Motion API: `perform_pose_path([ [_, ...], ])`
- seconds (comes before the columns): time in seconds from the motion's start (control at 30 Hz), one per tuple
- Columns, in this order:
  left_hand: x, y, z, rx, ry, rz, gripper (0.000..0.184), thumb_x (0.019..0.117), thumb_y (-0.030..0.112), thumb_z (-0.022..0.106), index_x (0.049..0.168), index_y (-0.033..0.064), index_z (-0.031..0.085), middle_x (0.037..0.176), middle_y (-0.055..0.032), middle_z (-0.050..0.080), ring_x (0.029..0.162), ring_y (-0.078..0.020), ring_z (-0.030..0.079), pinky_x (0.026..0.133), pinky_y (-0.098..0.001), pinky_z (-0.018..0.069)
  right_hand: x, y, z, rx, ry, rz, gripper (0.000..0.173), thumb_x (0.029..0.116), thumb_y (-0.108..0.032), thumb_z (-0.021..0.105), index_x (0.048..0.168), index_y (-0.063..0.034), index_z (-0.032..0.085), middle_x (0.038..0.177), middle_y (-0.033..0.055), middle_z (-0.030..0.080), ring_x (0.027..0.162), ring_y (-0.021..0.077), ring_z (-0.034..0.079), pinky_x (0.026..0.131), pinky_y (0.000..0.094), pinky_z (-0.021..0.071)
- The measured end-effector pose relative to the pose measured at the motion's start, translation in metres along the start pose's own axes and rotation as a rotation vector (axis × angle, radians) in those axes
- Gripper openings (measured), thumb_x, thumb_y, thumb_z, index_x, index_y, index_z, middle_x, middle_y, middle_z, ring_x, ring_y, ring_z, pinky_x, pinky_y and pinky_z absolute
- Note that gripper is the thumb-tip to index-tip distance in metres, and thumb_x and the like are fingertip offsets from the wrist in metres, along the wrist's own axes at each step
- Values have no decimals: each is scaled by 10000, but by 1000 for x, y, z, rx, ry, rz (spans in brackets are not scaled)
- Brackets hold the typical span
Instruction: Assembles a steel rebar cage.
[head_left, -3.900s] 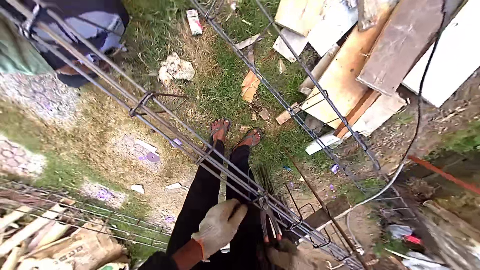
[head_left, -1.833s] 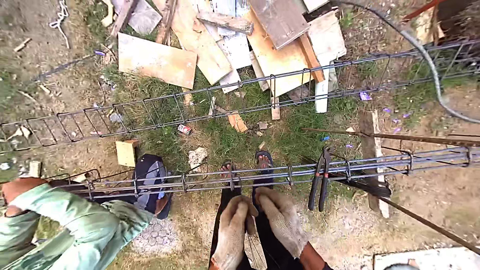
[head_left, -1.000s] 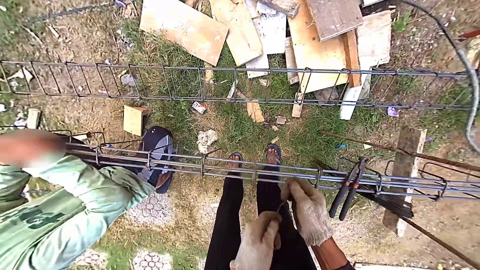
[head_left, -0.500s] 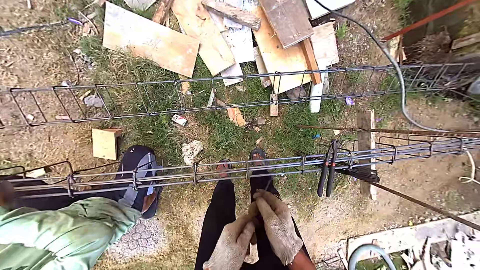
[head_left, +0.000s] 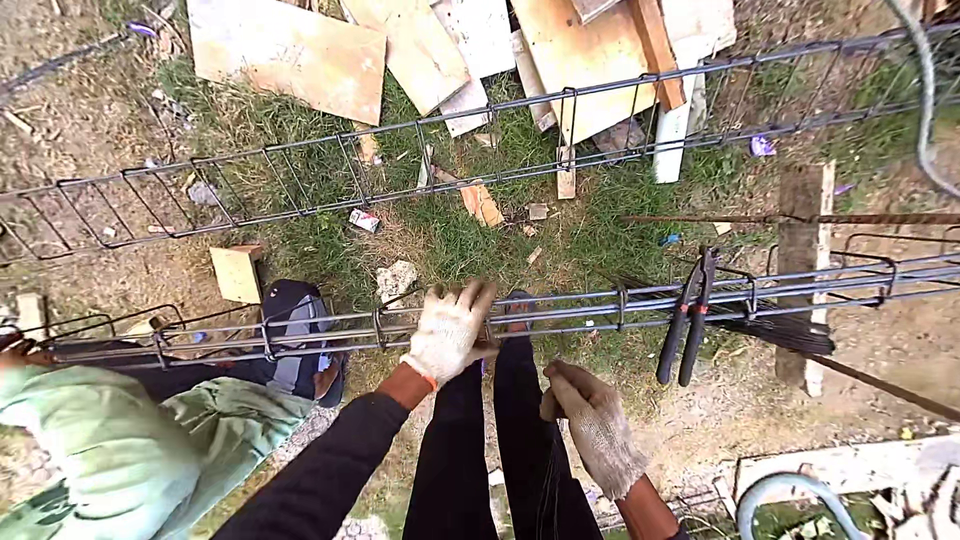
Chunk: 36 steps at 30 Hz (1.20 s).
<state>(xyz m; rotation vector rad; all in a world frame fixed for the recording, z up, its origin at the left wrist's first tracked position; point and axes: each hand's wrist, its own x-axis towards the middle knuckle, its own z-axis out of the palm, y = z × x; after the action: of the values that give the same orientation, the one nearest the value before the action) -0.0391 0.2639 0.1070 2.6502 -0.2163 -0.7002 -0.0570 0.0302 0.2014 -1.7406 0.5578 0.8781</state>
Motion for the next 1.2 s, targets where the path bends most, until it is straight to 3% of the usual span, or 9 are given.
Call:
perform_pose_path([
  [0.07, -2, -1, 4, -53, -56, 78, 956, 742, 576, 847, 1522, 168, 475, 1485, -151, 544, 1222, -381, 606, 998, -627, 466, -1, 12, -12, -19, -10, 36, 309, 1058, -213, 522, 1175, -2, 714, 734, 60, 711, 634, 184, 692, 644, 367, 622],
  [0.13, -2, -5, 6, -67, -53, 116, 925, 767, 602, 811, 1514, 167, 479, 1492, -136, 541, 1240, -355, 604, 982, -593, 490, 1, 21, -22, -31, -9, 43, 311, 1056, -221, 519, 1162, -6, 717, 729, 57, 707, 630, 184, 689, 642, 361, 620],
  [0.37, -3, -4, 0, -40, -12, 171, 932, 755, 544, 823, 1507, 120, 474, 1485, -143, 552, 1225, -348, 619, 978, -582, 496, -6, 33, -37, -74, -1, 39, 300, 1044, -212, 515, 1128, -24, 732, 708, 34, 706, 612, 165, 681, 615, 344, 608],
  [0.53, 1, -2, -3, 3, -78, 172, 927, 764, 509, 829, 1538, 169, 447, 1540, -104, 507, 1227, -348, 616, 937, -600, 502, -7, 36, -29, -97, -15, 31, 301, 1055, -228, 521, 1137, -33, 734, 721, 14, 712, 628, 143, 689, 630, 330, 615],
  [0.63, 3, -1, -3, 3, -70, 161, 955, 741, 531, 848, 1537, 184, 448, 1535, -73, 518, 1108, -345, 654, 833, -579, 523, -8, 37, -20, -104, -26, 23, 297, 1051, -216, 517, 1128, -31, 736, 713, 8, 708, 619, 134, 682, 626, 329, 610],
  [0.87, 6, -6, 3, -29, -85, 191, 960, 759, 517, 853, 1562, 227, 413, 1577, -28, 476, 1091, -332, 656, 831, -569, 529, -12, 38, -13, -83, -50, 16, 298, 1057, -205, 510, 1144, -18, 725, 709, 19, 698, 618, 144, 677, 621, 326, 606],
  [1.1, 12, -14, 2, 3, -132, 254, 940, 819, 613, 777, 1598, 290, 362, 1645, 20, 386, 1028, -327, 666, 781, -546, 529, -10, 42, -13, -127, -48, 12, 308, 1057, -218, 506, 1143, -26, 731, 713, 13, 706, 626, 144, 684, 631, 332, 609],
  [1.2, 7, -14, 6, -2, -96, 236, 957, 800, 609, 791, 1593, 283, 367, 1658, -1, 363, 1045, -339, 663, 787, -558, 527, -10, 40, -8, -122, -46, 15, 302, 1054, -217, 511, 1138, -30, 734, 717, 19, 709, 628, 149, 686, 631, 335, 609],
])
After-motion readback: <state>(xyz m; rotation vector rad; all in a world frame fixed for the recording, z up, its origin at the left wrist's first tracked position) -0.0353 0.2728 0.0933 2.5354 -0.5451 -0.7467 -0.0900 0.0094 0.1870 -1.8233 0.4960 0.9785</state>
